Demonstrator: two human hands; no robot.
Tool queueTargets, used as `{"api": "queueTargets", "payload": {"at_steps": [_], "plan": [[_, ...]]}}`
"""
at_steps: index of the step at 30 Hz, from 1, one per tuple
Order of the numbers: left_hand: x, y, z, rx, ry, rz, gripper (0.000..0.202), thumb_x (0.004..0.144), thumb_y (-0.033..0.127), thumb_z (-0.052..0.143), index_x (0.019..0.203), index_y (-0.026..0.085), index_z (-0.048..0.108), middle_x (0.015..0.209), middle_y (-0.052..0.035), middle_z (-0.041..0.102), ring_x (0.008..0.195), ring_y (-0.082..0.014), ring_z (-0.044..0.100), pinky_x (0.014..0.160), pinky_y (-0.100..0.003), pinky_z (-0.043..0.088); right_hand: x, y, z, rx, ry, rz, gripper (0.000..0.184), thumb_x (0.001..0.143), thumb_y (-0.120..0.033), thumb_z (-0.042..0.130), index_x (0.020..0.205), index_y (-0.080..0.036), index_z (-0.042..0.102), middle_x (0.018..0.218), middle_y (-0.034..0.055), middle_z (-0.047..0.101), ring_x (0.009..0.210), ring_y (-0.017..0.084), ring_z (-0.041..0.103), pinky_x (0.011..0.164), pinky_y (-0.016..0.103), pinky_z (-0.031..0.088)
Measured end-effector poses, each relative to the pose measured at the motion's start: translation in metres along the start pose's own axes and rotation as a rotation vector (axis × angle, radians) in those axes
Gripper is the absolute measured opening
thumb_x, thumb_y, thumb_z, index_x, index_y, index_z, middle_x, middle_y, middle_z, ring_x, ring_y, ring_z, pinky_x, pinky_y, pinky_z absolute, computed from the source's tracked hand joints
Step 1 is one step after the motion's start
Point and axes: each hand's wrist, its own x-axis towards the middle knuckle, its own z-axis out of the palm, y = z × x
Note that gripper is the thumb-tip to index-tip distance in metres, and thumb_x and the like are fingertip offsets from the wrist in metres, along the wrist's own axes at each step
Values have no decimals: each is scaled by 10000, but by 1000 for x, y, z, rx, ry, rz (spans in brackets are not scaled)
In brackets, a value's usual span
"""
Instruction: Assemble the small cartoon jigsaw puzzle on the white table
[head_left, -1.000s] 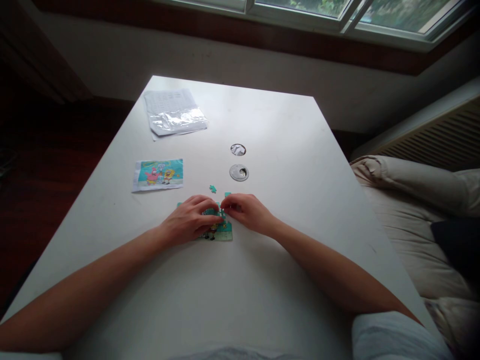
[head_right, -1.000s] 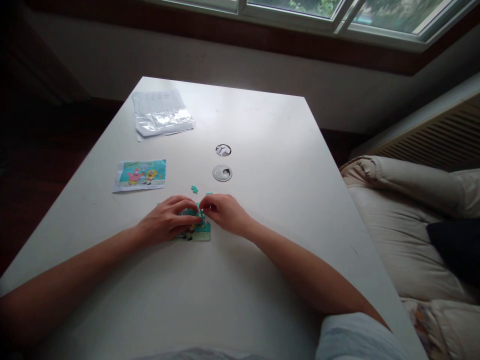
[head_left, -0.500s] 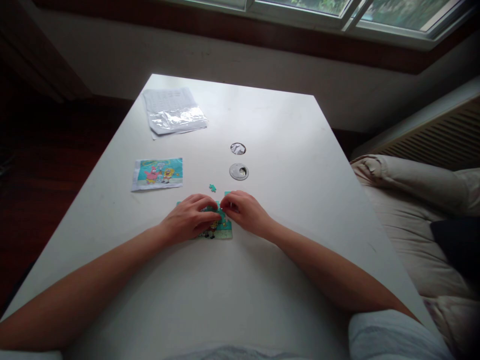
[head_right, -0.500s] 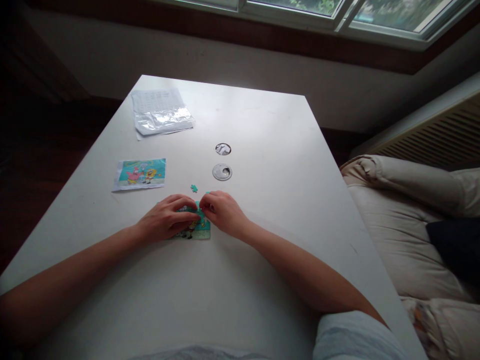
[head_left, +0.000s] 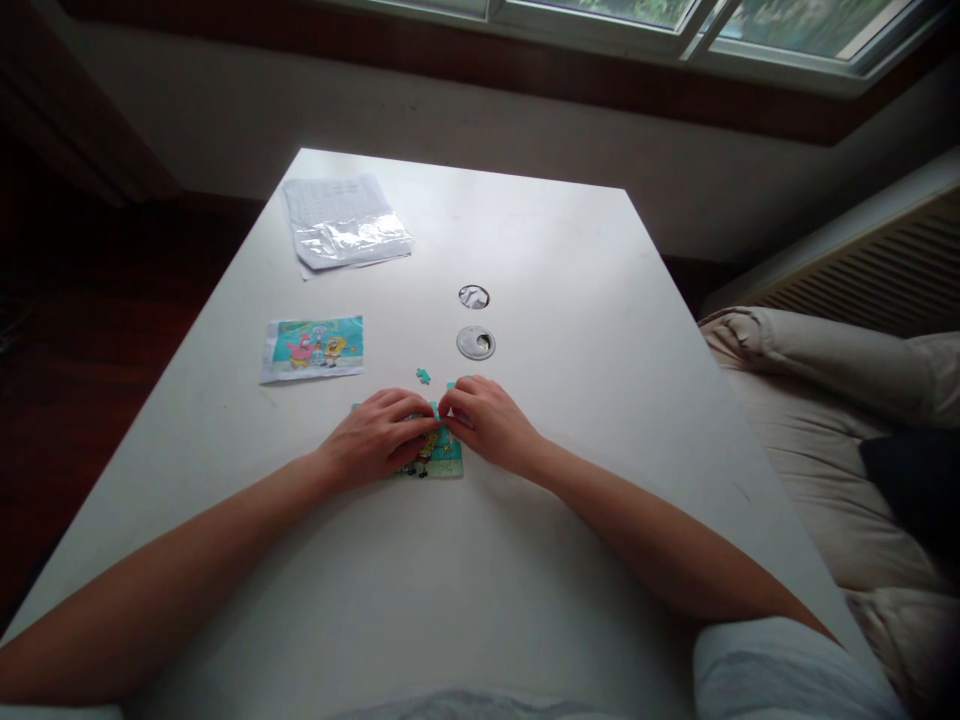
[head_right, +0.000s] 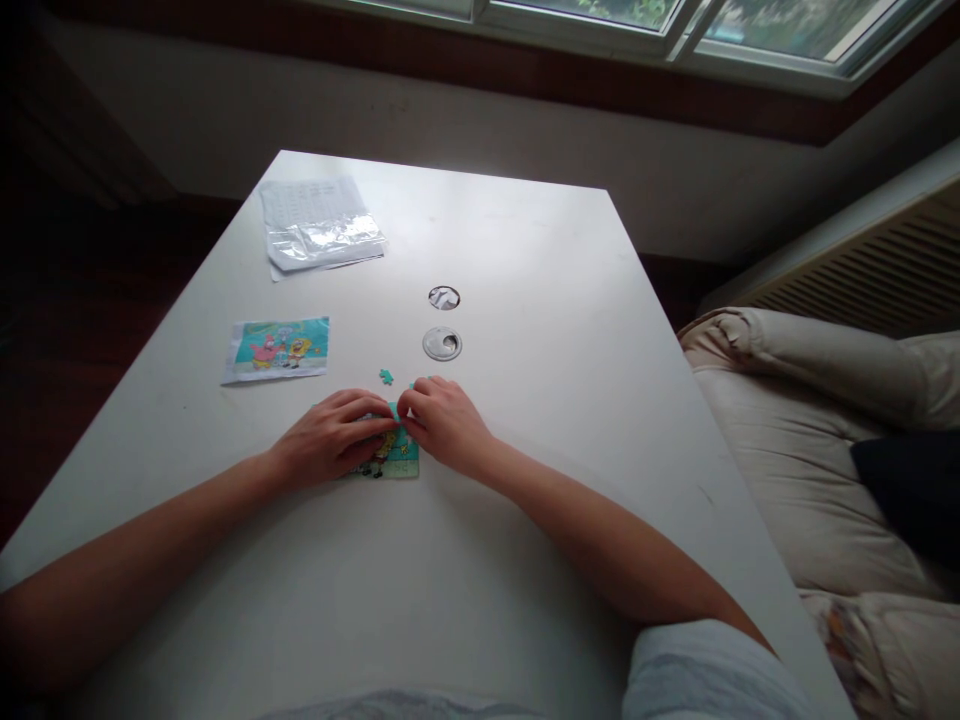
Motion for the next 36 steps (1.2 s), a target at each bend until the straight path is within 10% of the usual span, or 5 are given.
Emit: {"api": "queueTargets", "payload": {"at_steps": [12, 36], "plan": [[-1, 0, 1, 34, -19, -14, 325, 983, 240, 530, 1297, 225, 617, 1233, -105, 651, 1153, -243, 588, 1024, -442, 483, 3, 24, -24, 35, 161, 151, 111, 904, -140, 576, 910, -206, 666, 863, 33, 622, 776, 165, 531, 729, 285, 386], [-1, 3, -2, 134, 26, -73, 259, 986, 248, 520, 1208, 218, 650, 1233, -94, 663, 1146, -247, 590, 1000, -429, 481, 2, 32, -32, -43, -5, 105, 257, 909, -238, 660, 1166, -248, 652, 998, 62, 591, 938, 207, 557, 831, 311, 428]]}}
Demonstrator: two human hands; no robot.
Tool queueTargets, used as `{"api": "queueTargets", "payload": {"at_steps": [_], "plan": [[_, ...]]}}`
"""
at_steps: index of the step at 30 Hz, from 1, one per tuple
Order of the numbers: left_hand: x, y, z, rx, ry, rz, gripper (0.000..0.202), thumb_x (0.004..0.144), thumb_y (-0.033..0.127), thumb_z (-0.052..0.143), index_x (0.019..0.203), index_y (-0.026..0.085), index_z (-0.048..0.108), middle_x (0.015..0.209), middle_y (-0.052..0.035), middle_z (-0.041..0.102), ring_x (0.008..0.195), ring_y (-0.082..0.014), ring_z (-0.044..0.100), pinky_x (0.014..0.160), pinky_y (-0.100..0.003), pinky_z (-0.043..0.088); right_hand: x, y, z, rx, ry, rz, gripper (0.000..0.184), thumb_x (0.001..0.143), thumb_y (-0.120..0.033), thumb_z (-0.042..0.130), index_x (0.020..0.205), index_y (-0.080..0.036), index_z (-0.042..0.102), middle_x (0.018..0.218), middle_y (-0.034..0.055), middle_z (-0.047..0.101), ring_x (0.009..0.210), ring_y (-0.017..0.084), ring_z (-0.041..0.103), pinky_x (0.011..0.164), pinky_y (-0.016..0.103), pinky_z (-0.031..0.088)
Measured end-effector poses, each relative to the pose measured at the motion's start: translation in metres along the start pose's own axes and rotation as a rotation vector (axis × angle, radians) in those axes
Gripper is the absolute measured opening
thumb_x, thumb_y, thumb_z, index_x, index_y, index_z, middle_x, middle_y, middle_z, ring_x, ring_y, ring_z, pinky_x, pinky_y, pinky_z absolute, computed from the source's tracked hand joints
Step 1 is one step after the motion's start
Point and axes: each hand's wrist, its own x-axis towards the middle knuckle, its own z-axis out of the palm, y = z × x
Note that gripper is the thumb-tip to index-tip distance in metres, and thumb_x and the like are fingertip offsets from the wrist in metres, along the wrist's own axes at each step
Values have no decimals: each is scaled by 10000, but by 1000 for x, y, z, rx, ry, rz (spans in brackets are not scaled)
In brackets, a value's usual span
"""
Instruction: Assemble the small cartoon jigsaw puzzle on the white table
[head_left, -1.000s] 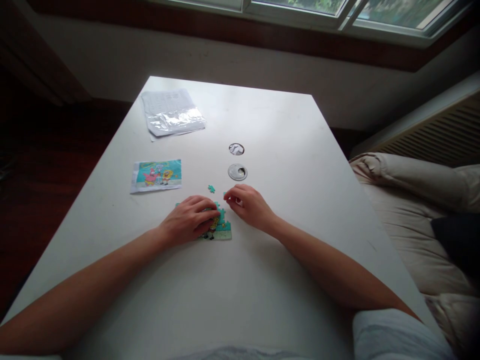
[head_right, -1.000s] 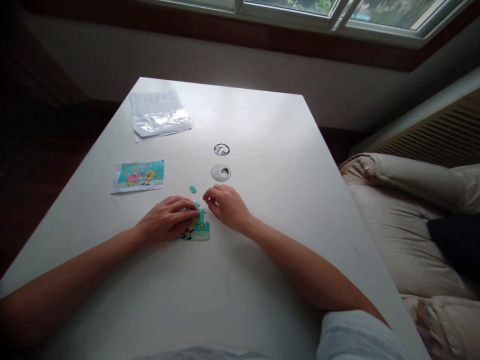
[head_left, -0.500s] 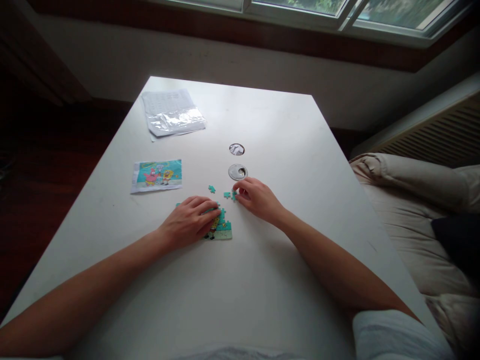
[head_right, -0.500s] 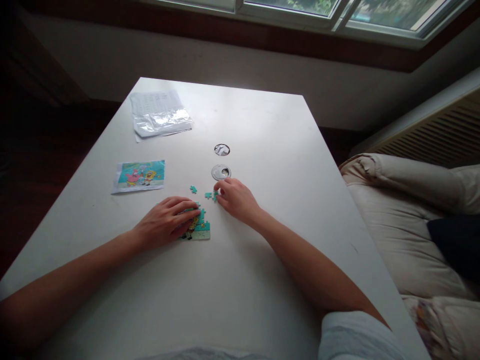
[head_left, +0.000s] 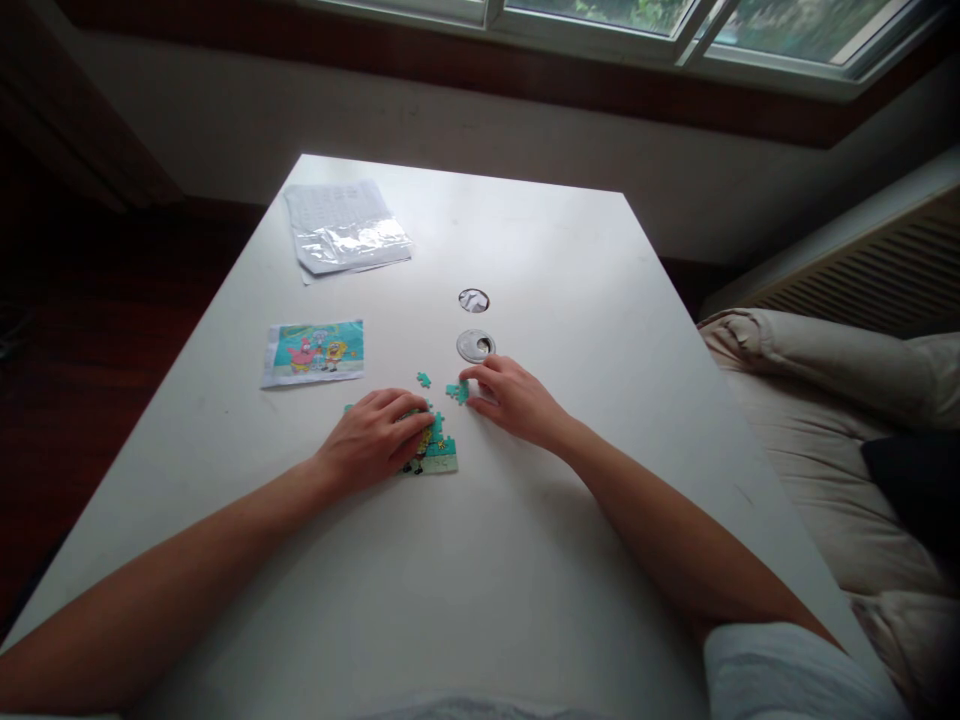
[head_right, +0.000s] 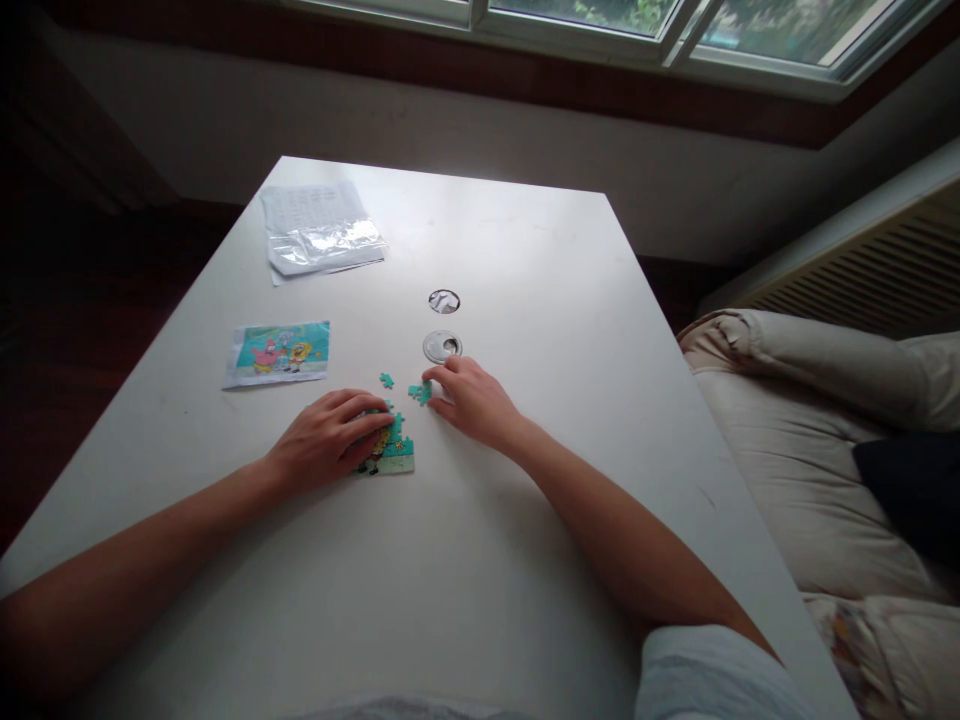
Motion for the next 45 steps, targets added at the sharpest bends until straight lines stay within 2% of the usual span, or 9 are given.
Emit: {"api": "queueTargets", "payload": {"at_steps": [10, 15, 22, 28, 41, 45], "plan": [[-1, -2, 1, -41, 50, -47, 245, 983, 241, 520, 1182, 226, 662, 1210, -83, 679, 1114, -231, 615, 987, -409, 487, 3, -3, -4, 84, -94, -57, 163, 870, -215, 700, 1027, -216, 656, 974, 48, 592, 938, 201, 552, 861, 317, 410], [-1, -3, 0, -49, 57, -51, 197, 980, 243, 529, 1098, 217, 685, 1157, -72, 700, 1065, -221, 630, 958, -394, 494, 4, 1, -2, 119, -106, -129, 283, 881, -197, 686, 1159, -253, 671, 960, 41, 593, 904, 186, 553, 855, 310, 390], [0, -2, -3, -22, 143, -94, 176, 974, 228, 531, 1027, 209, 698, 1065, -65, 726, 971, -203, 641, 907, -379, 503, 4, 1, 0, 71, -106, -172, 101, 900, -203, 663, 991, -232, 694, 960, 57, 595, 916, 197, 540, 841, 313, 391], [0, -2, -3, -24, 163, -122, 161, 968, 227, 541, 1020, 214, 693, 1053, -55, 725, 963, -200, 637, 900, -372, 500, 4, 1, -3, 41, -133, -214, 174, 910, -186, 651, 1061, -257, 697, 983, 56, 577, 938, 201, 540, 874, 325, 392], [-1, -2, -5, -25, 187, -146, 173, 972, 236, 537, 1015, 212, 703, 1038, -60, 731, 938, -194, 649, 890, -360, 511, 1, -3, -4, 40, -211, -239, 77, 909, -166, 612, 960, -212, 645, 1008, 67, 584, 966, 205, 539, 884, 330, 387], [0, -2, -5, -24, 188, -155, 162, 962, 229, 551, 1010, 213, 705, 1036, -55, 735, 937, -198, 652, 886, -356, 507, 1, -4, -5, 41, -223, -229, 153, 907, -212, 644, 1060, -220, 641, 1016, 67, 581, 970, 210, 538, 879, 329, 381]]}}
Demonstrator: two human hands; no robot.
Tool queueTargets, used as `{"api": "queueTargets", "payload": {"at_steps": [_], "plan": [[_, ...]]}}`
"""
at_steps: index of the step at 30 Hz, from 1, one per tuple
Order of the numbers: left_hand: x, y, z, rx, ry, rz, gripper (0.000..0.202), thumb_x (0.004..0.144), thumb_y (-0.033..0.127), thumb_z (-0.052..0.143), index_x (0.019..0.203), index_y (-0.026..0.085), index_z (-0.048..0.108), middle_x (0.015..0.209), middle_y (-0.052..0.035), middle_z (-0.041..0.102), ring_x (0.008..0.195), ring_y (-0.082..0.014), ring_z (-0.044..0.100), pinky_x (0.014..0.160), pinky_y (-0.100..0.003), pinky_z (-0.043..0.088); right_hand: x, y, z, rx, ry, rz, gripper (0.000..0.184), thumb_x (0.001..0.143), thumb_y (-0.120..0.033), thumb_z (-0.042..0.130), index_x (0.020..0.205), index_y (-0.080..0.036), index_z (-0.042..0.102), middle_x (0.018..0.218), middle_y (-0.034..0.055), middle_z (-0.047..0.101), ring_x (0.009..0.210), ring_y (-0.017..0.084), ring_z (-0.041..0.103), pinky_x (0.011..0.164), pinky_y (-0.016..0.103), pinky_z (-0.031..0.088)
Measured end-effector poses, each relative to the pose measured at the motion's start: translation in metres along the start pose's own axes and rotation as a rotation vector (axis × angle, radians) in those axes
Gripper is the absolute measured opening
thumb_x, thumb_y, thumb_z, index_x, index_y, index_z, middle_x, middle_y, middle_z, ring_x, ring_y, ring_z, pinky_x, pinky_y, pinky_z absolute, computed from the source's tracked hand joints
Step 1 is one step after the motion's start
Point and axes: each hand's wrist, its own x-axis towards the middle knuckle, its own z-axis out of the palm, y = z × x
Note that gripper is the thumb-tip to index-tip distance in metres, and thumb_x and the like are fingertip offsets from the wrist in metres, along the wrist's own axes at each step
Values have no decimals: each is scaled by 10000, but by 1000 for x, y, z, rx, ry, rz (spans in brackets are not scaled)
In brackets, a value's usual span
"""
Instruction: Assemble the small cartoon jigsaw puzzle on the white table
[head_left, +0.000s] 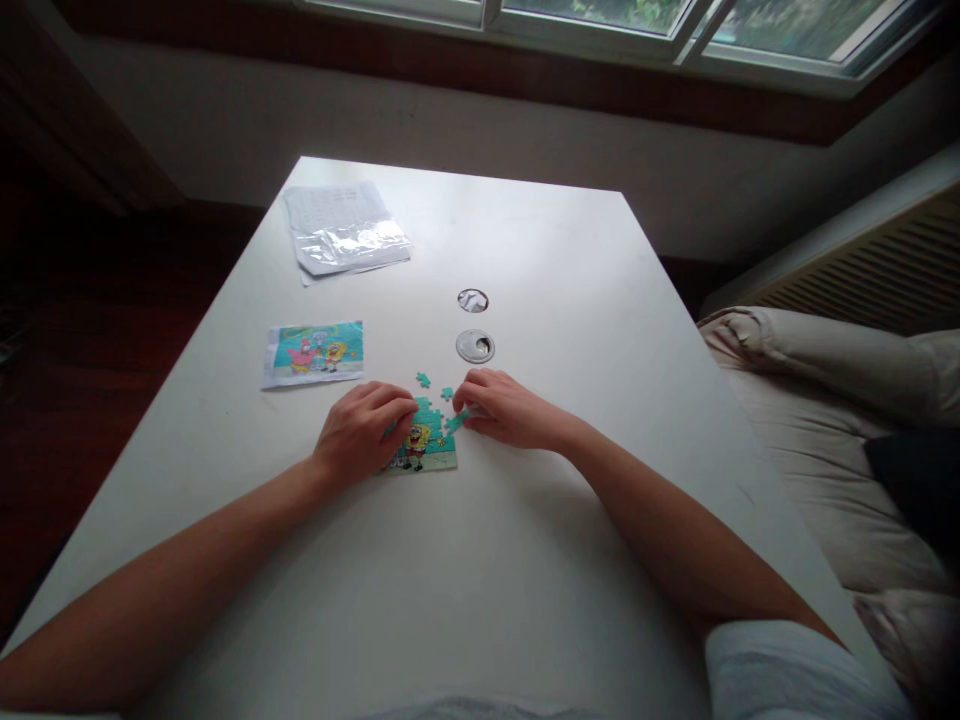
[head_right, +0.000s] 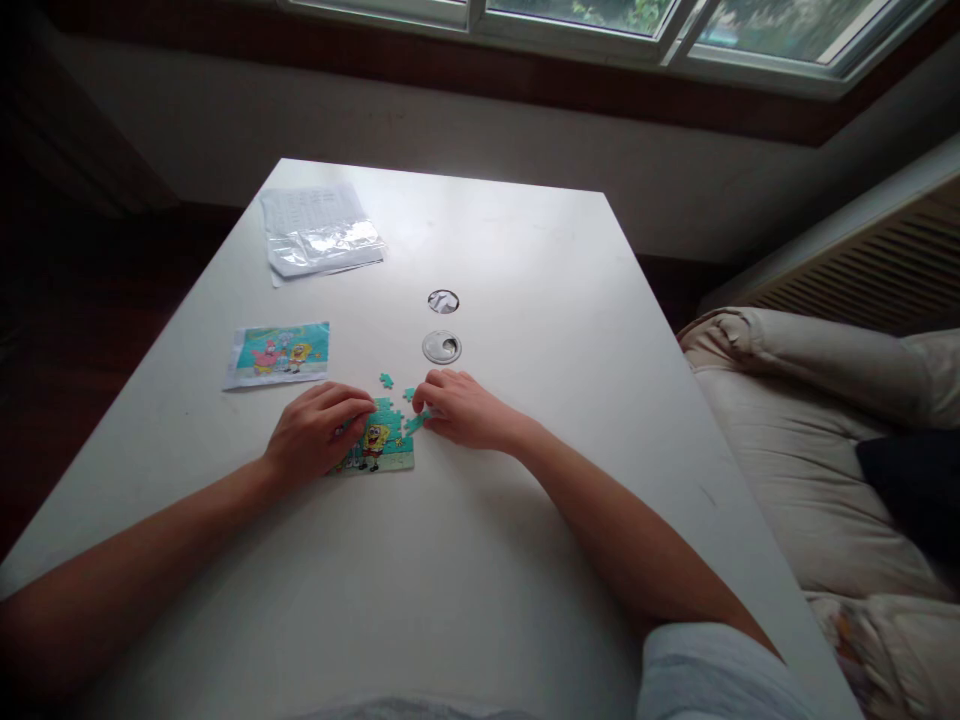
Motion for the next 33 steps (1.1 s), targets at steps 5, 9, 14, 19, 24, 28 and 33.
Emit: {"api": "queueTargets", "payload": {"at_steps": [5, 9, 14, 19, 24, 28, 33], "plan": [[0, 0, 0, -8, 0, -14, 167, 956, 226, 555, 1012, 221, 712, 1041, -55, 735, 942, -203, 655, 889, -359, 504, 1, -2, -1, -18, -9, 3, 137, 929, -249, 634, 1064, -236, 656, 1004, 64, 583, 957, 210, 538, 869, 329, 368], [0, 1, 1, -10, -5, -24, 167, 954, 225, 558, 1011, 217, 714, 1042, -55, 736, 941, -201, 654, 890, -358, 506, 0, -2, 0, -23, -15, -2, 106, 926, -232, 620, 1029, -220, 642, 1025, 76, 589, 981, 218, 533, 870, 329, 361], [0, 0, 1, -9, -12, -25, 164, 956, 230, 561, 1014, 219, 713, 1051, -55, 735, 952, -201, 653, 911, -360, 498, 0, -3, 1, 17, 3, -4, 74, 898, -202, 609, 972, -200, 605, 1008, 77, 591, 939, 206, 526, 849, 315, 357], [0, 1, 0, -30, -18, -24, 163, 952, 220, 560, 1009, 218, 713, 1044, -55, 735, 951, -202, 651, 903, -358, 494, 5, -5, 7, 137, 49, -37, 64, 870, -136, 583, 874, -196, 603, 852, 28, 611, 813, 165, 523, 817, 297, 358], [1, 4, 1, -40, -24, 0, 172, 958, 273, 575, 1060, 212, 699, 1046, -64, 733, 956, -215, 651, 897, -364, 485, 8, -15, 16, 438, 166, 17, 49, 911, -223, 587, 942, -198, 614, 850, 7, 630, 741, 130, 525, 690, 245, 405], [0, 10, 1, -90, -19, -27, 168, 958, 309, 598, 1058, 220, 699, 1022, -59, 731, 946, -214, 651, 868, -346, 479, 10, -27, 22, 578, 222, 44, 106, 933, -296, 603, 980, -201, 600, 852, 7, 638, 741, 126, 542, 706, 252, 450], [1, 18, -1, -286, -45, -169, 142, 972, 303, 585, 964, 227, 704, 930, -31, 700, 863, -170, 636, 774, -278, 473, 10, -31, 31, 629, 268, 29, 139, 945, -312, 608, 1028, -200, 605, 852, 6, 637, 731, 121, 557, 701, 250, 466]]}}
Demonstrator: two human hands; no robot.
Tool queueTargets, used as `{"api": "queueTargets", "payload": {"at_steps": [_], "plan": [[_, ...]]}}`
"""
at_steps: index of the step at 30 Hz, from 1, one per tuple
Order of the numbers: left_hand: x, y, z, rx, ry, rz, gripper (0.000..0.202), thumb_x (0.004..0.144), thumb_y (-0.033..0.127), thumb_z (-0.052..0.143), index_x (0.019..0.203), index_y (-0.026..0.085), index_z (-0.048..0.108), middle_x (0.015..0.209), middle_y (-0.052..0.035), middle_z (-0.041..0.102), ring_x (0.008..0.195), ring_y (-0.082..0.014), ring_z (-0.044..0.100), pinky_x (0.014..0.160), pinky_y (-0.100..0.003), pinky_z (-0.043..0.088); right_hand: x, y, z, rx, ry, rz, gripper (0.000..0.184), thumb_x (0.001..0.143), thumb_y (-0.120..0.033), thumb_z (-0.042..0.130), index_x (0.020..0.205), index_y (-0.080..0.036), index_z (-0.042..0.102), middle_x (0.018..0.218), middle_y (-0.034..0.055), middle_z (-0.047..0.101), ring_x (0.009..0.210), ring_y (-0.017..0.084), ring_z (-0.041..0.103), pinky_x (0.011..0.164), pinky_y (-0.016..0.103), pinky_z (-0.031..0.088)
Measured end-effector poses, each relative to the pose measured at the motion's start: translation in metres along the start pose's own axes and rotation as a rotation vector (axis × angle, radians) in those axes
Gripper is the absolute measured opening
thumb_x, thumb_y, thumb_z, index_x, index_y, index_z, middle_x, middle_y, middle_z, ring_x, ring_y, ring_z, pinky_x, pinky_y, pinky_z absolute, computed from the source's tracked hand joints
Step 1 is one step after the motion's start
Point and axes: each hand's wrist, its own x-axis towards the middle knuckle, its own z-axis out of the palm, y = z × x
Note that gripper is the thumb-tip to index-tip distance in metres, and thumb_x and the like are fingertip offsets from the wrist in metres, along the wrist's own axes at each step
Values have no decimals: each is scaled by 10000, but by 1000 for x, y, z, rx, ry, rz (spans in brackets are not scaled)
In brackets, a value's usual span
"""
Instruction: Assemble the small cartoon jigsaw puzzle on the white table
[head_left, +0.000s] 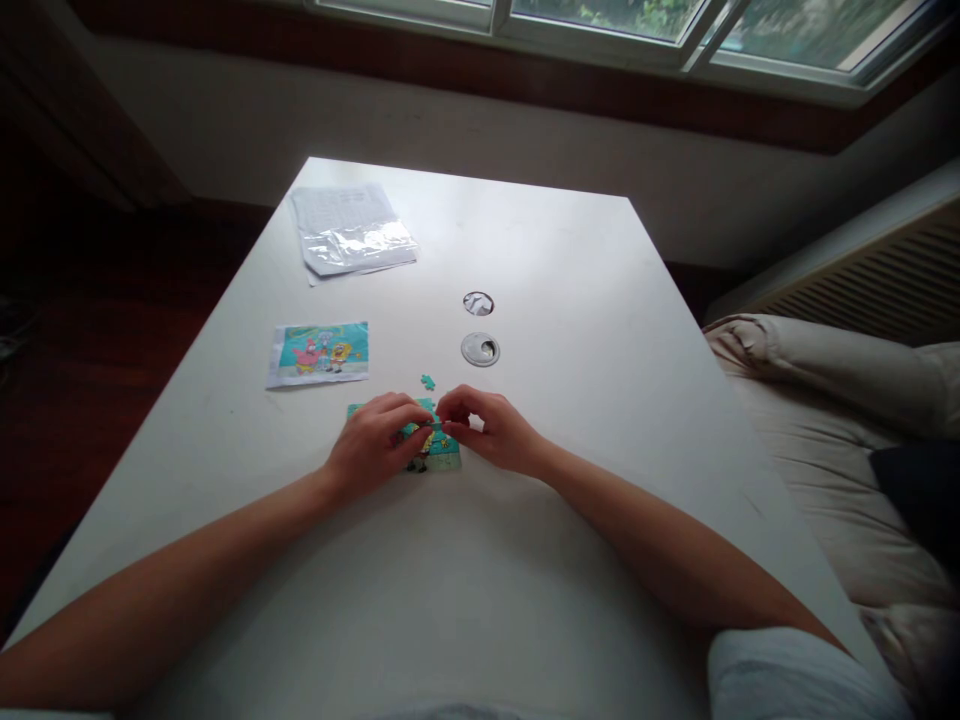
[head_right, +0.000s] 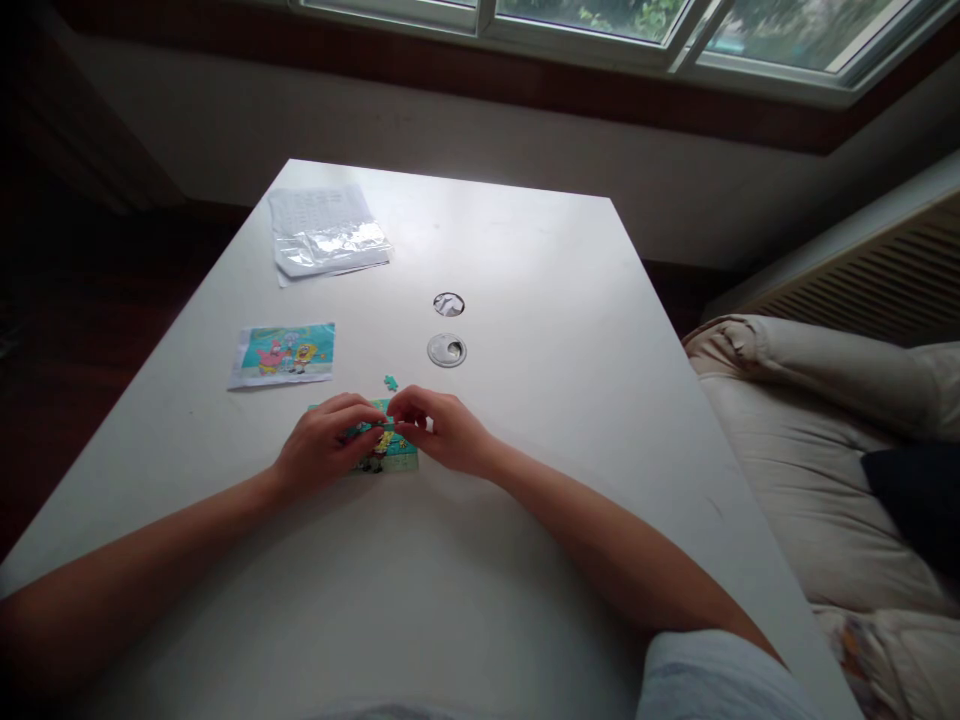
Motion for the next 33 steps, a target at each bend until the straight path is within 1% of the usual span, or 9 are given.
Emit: {"api": "queueTargets", "payload": {"at_steps": [3, 7, 9, 13, 16, 19, 23, 30, 33], "plan": [[1, 3, 0, -88, -23, -65, 145, 974, 304, 582, 967, 224, 702, 913, -24, 680, 847, -158, 633, 764, -261, 468, -1, 3, 1, -61, 19, -8, 118, 947, -284, 606, 1031, -201, 615, 818, -5, 630, 705, 117, 545, 675, 243, 451], [2, 5, -1, -127, -54, -100, 141, 966, 299, 592, 930, 210, 695, 875, -20, 657, 823, -151, 610, 747, -257, 453, -1, 3, 2, -206, 32, -108, 85, 962, -240, 574, 1025, -208, 621, 871, 14, 643, 765, 132, 556, 738, 262, 447], [3, 4, -2, -127, -66, -101, 152, 965, 301, 589, 909, 205, 693, 839, -16, 638, 795, -147, 590, 732, -258, 442, -2, 2, 2, -237, 35, -130, 86, 969, -236, 558, 1023, -209, 619, 887, 23, 644, 784, 139, 560, 751, 266, 446], [3, 2, -3, -116, -59, -87, 178, 960, 315, 590, 863, 198, 681, 802, -17, 612, 770, -147, 564, 706, -258, 425, -2, -2, 5, -219, 82, -59, 67, 970, -246, 559, 994, -211, 611, 886, 16, 639, 761, 133, 551, 718, 255, 443], [3, 3, -5, -140, -37, -90, 194, 951, 315, 596, 821, 188, 664, 776, -14, 603, 740, -142, 552, 685, -255, 418, -4, -8, 9, -225, 120, -45, 73, 979, -244, 539, 961, -214, 603, 887, 18, 631, 765, 134, 544, 729, 261, 439], [3, 7, -7, -199, -26, -123, 219, 950, 327, 595, 802, 180, 660, 751, -13, 609, 701, -134, 547, 661, -252, 421, -6, -14, 13, -228, 160, -40, 87, 985, -267, 529, 956, -217, 594, 869, 22, 616, 758, 141, 533, 726, 268, 439], [5, 10, -8, -170, -1, -137, 218, 929, 327, 621, 774, 181, 665, 744, -13, 624, 708, -138, 556, 656, -247, 425, -9, -17, 17, -219, 215, 5, 70, 973, -274, 545, 958, -219, 585, 845, 15, 603, 742, 143, 531, 715, 268, 440], [5, 11, -8, -219, -12, -248, 258, 899, 337, 654, 708, 166, 622, 671, 14, 618, 626, -110, 522, 591, -222, 383, -10, -16, 22, -169, 261, 85, 58, 943, -257, 573, 989, -222, 573, 837, 2, 606, 726, 139, 538, 705, 266, 446], [7, 8, -9, -287, -37, -256, 260, 899, 355, 656, 728, 160, 633, 673, 15, 617, 625, -106, 518, 596, -223, 385, -10, -18, 21, -131, 261, 93, 69, 937, -254, 571, 998, -222, 577, 836, -2, 605, 722, 134, 537, 699, 260, 448]]}}
